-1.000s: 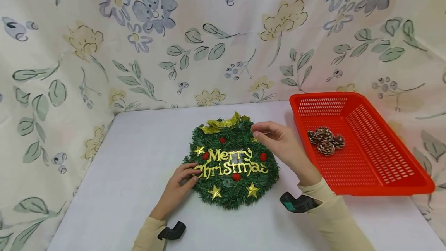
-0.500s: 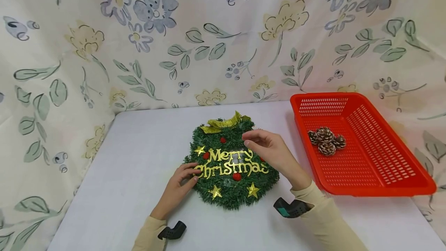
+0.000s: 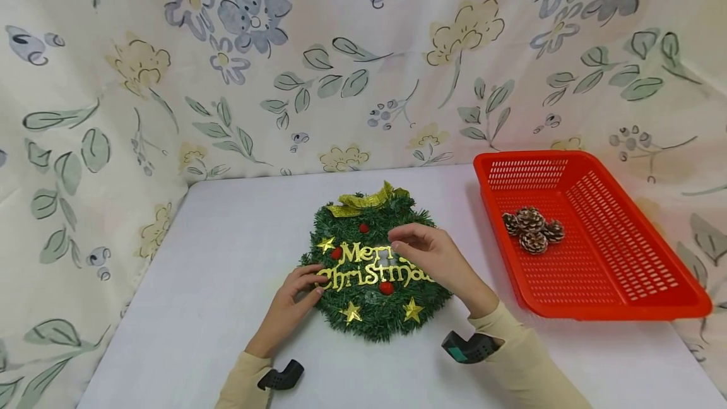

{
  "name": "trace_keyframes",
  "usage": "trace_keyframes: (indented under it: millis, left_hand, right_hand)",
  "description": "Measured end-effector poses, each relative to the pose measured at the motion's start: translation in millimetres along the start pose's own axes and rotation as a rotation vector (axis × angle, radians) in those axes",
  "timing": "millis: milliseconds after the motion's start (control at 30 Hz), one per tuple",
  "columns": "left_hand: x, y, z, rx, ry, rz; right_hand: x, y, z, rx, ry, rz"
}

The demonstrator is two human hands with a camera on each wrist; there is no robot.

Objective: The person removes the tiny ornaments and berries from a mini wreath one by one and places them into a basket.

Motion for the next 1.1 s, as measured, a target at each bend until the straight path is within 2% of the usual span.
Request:
trace_keyframes:
  millis: [700, 1100]
  left_hand:
    - [0.2, -0.1, -2.8, 0.007, -0.028, 0.010]
    - [0.0, 0.5, -1.3, 0.002, -0.021, 0.004]
  right_hand:
    - [5.1, -39, -33, 0.000, -0.036, 0.093]
    - [8.1, -48, -53, 0.007, -0.092, 0.099]
Point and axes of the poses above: each hand's wrist, its own x-axis away from the middle knuckle, its own y-axis out of the back of the hand, z = x × y, the point moved 7 cm from there along -x, towards the middle knuckle, and after that the axes turned 10 degrees about x, right-handed, at the moved point
